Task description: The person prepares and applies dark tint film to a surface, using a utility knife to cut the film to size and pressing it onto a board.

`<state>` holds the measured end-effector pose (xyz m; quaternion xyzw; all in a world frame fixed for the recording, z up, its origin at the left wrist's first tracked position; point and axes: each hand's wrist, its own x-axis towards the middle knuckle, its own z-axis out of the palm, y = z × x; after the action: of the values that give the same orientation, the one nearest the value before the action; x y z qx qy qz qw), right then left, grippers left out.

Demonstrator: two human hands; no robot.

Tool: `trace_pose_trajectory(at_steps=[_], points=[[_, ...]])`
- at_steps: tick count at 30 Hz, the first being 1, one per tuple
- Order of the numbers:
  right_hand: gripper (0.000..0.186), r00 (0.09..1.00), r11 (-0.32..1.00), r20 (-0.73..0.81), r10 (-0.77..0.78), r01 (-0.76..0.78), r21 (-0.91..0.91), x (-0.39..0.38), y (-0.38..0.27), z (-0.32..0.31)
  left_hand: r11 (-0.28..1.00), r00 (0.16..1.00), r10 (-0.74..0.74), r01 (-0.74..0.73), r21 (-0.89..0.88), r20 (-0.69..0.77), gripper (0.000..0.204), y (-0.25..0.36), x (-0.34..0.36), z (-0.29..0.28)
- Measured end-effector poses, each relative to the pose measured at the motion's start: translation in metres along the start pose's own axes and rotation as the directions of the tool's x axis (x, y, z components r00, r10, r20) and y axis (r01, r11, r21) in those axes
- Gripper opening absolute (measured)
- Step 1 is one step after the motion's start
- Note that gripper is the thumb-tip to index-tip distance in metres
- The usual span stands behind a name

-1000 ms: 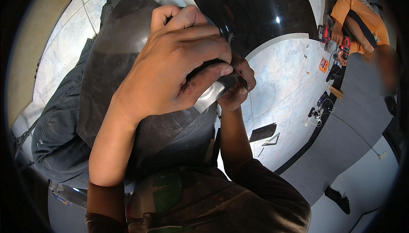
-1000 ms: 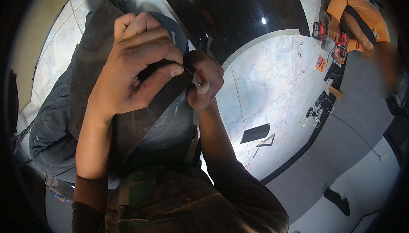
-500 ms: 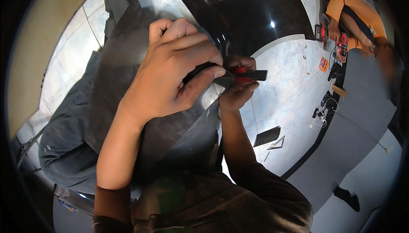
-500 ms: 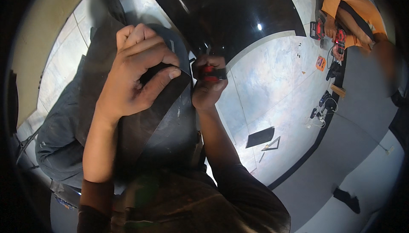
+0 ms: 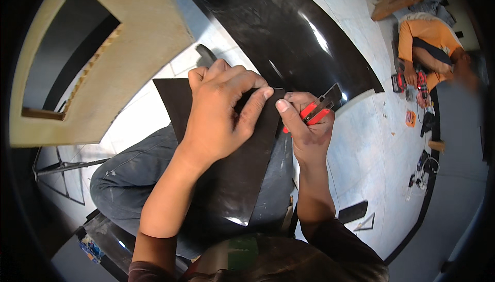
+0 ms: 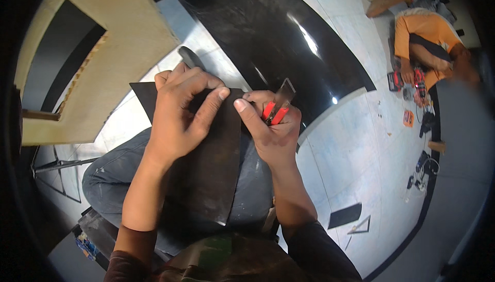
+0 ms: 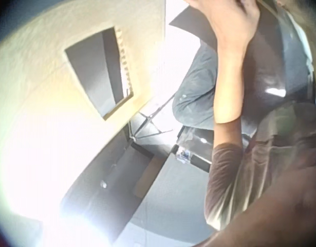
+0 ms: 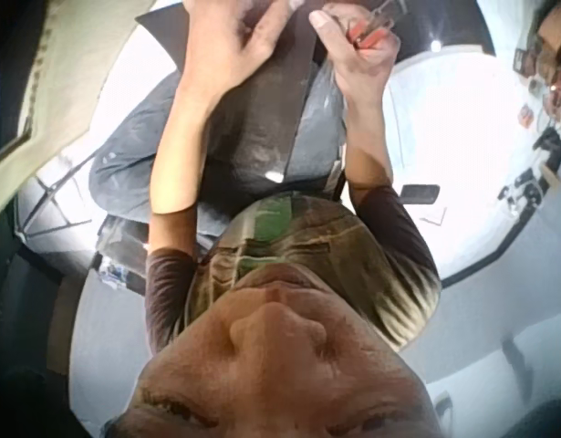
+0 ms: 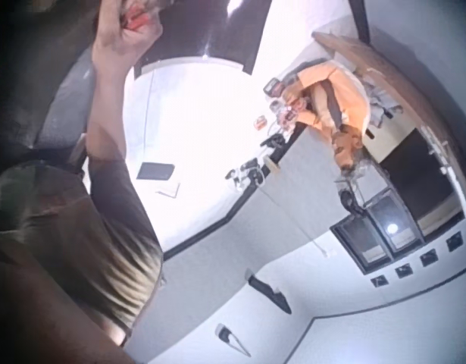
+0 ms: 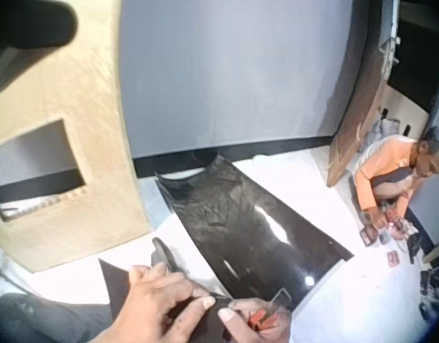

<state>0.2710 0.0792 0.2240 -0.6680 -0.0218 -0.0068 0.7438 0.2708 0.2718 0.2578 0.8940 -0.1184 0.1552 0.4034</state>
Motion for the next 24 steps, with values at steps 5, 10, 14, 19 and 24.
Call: trace_pose_trajectory(at_steps=[5,10,14,19,24], points=[[0.018,0.980,0.911,0.089,0.178,-0.198,0.362,0.008,-0.013,0.040,0.991,0.991,-0.071,0.083,0.105,-0.112,0.013,0.003,-0.009,-0.053],[0.015,0.982,0.992,0.157,0.107,-0.095,-0.082,-0.003,-0.011,0.033,0.965,0.876,-0.254,0.255,-0.054,-0.410,0.015,-0.028,-0.031,-0.116],[0.023,0.919,0.968,0.393,0.037,0.065,-0.244,-0.008,0.016,0.001,0.914,0.693,-0.398,0.353,-0.199,-0.601,0.021,-0.077,-0.071,-0.171],[0.027,0.889,0.983,0.432,0.149,-0.086,-0.162,-0.019,0.007,-0.023,0.794,0.567,-0.576,0.559,-0.238,-0.589,0.024,-0.132,-0.120,-0.154],[0.029,0.899,0.961,0.353,0.259,-0.204,-0.185,-0.028,0.000,-0.035,0.729,0.522,-0.658,0.622,-0.287,-0.542,0.024,-0.164,-0.159,-0.096]])
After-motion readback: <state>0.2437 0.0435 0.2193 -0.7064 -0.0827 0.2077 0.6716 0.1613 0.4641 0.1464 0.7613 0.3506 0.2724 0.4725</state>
